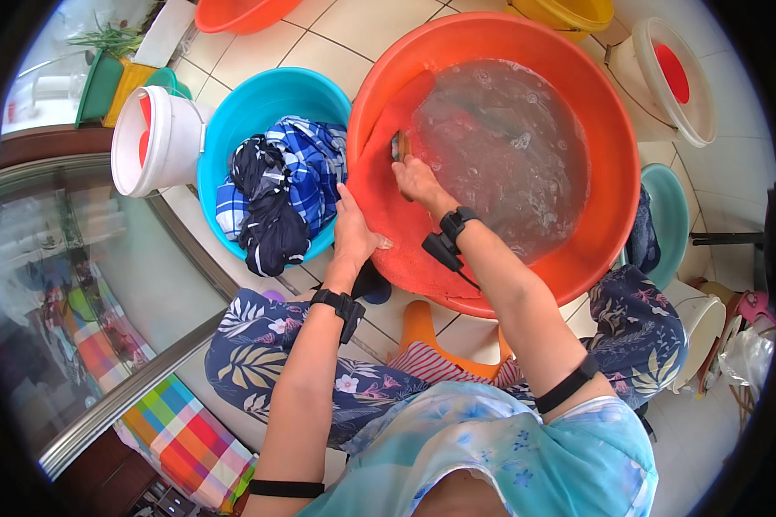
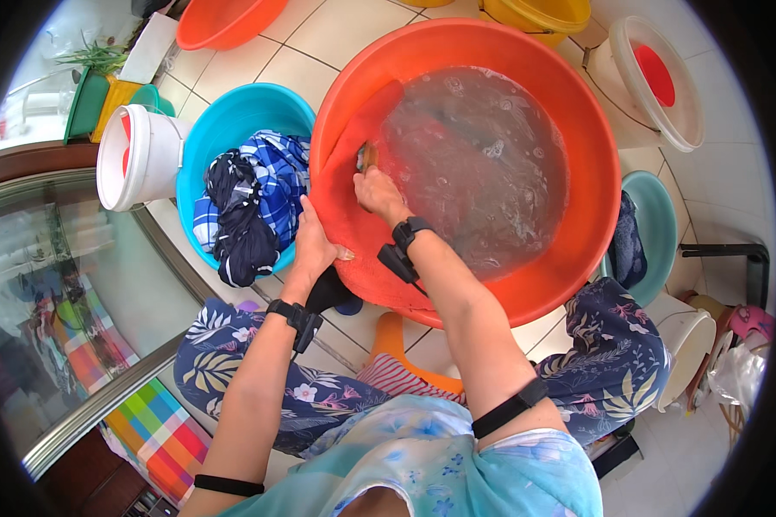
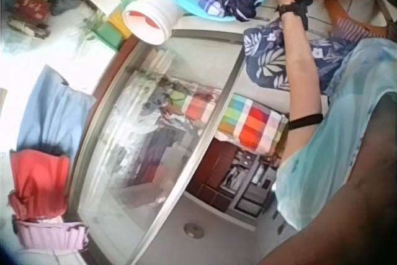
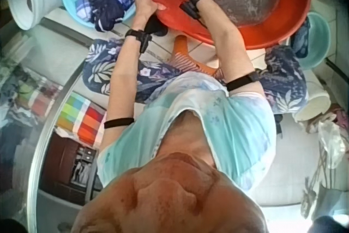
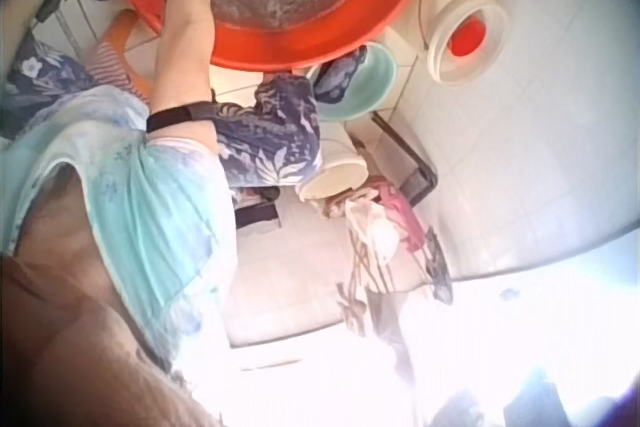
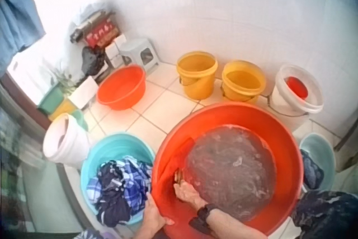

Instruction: Washing a red garment in a basin using a scrub brush.

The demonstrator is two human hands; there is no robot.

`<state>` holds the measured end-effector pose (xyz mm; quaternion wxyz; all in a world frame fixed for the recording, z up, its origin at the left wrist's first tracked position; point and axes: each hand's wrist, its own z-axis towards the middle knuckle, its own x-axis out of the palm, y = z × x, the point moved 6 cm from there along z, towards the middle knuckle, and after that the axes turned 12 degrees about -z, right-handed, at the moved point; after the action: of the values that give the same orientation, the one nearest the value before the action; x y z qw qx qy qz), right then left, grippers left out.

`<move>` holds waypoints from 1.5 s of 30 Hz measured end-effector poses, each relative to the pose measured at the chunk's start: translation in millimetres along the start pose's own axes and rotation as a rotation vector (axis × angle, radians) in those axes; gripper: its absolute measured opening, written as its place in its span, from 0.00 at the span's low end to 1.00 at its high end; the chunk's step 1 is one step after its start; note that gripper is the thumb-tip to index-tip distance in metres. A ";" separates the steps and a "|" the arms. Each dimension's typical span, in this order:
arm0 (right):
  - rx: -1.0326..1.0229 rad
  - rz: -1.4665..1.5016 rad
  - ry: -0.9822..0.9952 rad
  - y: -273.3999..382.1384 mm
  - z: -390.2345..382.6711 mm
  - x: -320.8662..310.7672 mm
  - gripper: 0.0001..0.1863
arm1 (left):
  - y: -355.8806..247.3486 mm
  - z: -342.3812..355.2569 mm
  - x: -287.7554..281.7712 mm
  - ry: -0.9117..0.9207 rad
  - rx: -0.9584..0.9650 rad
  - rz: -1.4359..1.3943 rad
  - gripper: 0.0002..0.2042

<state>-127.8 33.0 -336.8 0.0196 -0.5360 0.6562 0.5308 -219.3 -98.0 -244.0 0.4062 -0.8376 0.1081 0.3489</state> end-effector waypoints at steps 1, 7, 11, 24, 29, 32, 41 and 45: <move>-0.117 0.151 0.089 7.3 -2.5 -0.5 0.20 | 2.5 -1.9 -3.3 0.000 -0.006 -0.003 0.69; -0.136 0.389 0.260 71.8 -123.4 -12.4 0.19 | 13.4 -8.1 -12.8 -0.052 -0.023 -0.066 0.70; -0.201 0.170 0.080 50.2 -34.2 4.2 0.23 | 8.0 -3.0 -8.4 0.007 -0.002 -0.064 0.68; -0.049 0.285 0.062 45.1 2.7 23.1 0.22 | -0.8 -2.1 -6.2 0.029 -0.020 -0.118 0.71; 0.100 -0.014 -0.040 16.4 33.2 -19.1 0.24 | 11.8 -3.0 -9.8 0.015 -0.078 -0.145 0.71; 0.399 -0.002 -0.088 -54.5 1.4 -36.6 0.28 | 15.6 -4.2 -12.1 0.003 -0.061 -0.132 0.71; -0.071 0.169 0.184 -9.4 -87.3 -11.6 0.18 | 15.4 -2.6 -12.0 0.030 -0.072 -0.139 0.73; -0.040 0.319 0.412 27.1 -147.0 -4.7 0.18 | 23.4 -3.3 -5.8 0.038 -0.074 -0.128 0.74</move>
<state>-65.5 -73.0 -251.6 -0.2090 -0.5229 0.7117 0.4199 -232.8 -116.2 -252.9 0.3941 -0.8637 0.0490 0.3103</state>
